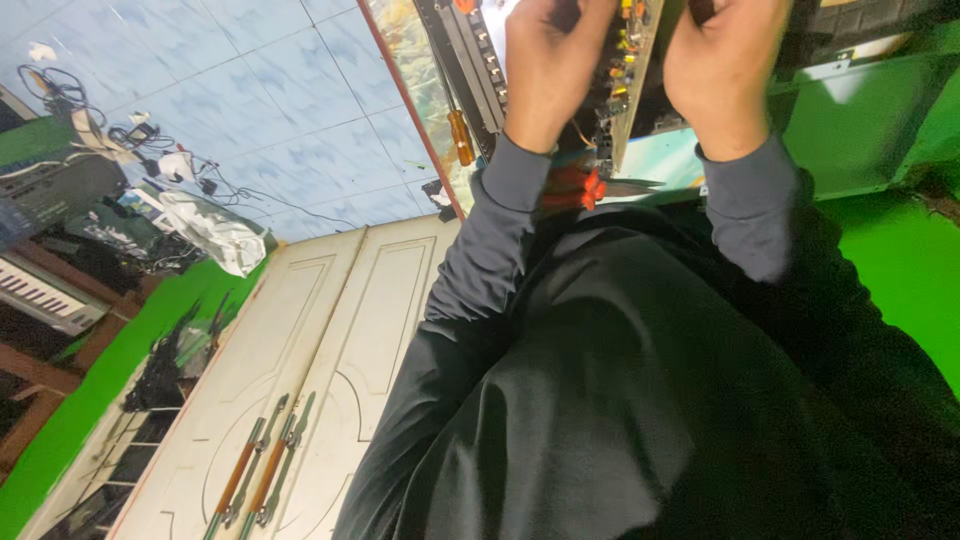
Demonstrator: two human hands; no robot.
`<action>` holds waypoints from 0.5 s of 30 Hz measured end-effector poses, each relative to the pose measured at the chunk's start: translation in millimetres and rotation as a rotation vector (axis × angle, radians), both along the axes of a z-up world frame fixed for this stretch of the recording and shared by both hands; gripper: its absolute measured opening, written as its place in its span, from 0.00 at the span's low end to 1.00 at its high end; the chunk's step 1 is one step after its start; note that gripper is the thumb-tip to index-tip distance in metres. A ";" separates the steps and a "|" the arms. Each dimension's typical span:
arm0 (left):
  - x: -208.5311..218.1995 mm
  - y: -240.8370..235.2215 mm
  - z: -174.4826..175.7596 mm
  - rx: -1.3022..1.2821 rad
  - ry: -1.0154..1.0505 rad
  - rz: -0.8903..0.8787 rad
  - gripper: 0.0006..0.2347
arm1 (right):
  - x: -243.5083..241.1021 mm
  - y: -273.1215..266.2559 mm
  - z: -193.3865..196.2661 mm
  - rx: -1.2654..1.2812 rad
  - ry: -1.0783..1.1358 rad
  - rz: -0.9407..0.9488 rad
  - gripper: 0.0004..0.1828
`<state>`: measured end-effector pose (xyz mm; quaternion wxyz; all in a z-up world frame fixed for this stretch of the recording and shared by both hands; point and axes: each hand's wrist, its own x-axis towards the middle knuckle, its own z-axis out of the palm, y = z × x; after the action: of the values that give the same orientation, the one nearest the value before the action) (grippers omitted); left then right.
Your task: The person is working on the internal components of an electronic device, likely a keyboard or synthesizer. They are seen handling a circuit board, connecting wires, and manipulating small components within the device's chassis.
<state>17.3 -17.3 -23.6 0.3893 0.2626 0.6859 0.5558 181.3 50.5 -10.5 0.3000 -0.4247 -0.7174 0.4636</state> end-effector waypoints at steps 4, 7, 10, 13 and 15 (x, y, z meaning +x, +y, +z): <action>-0.6 3.5 4.2 -0.008 -0.036 0.008 0.07 | -17.9 10.1 16.2 -0.195 0.142 0.059 0.04; -5.3 5.9 12.8 -0.053 -0.058 -0.002 0.09 | -35.0 12.1 38.0 -0.312 0.071 -0.030 0.06; -11.4 8.1 22.1 -0.033 -0.080 -0.041 0.09 | -51.0 17.8 57.2 -0.310 0.074 -0.027 0.08; -21.6 10.7 22.5 -0.080 -0.110 -0.111 0.10 | -60.6 17.8 60.8 -0.391 0.125 -0.073 0.10; -27.5 9.1 20.8 -0.084 -0.148 -0.145 0.10 | -58.0 16.2 52.7 -0.377 0.113 -0.043 0.10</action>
<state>-10.2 -8.3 -2.8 0.4888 0.2534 0.6572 0.5147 123.3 66.7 42.2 0.2649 -0.4620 -0.5905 0.6064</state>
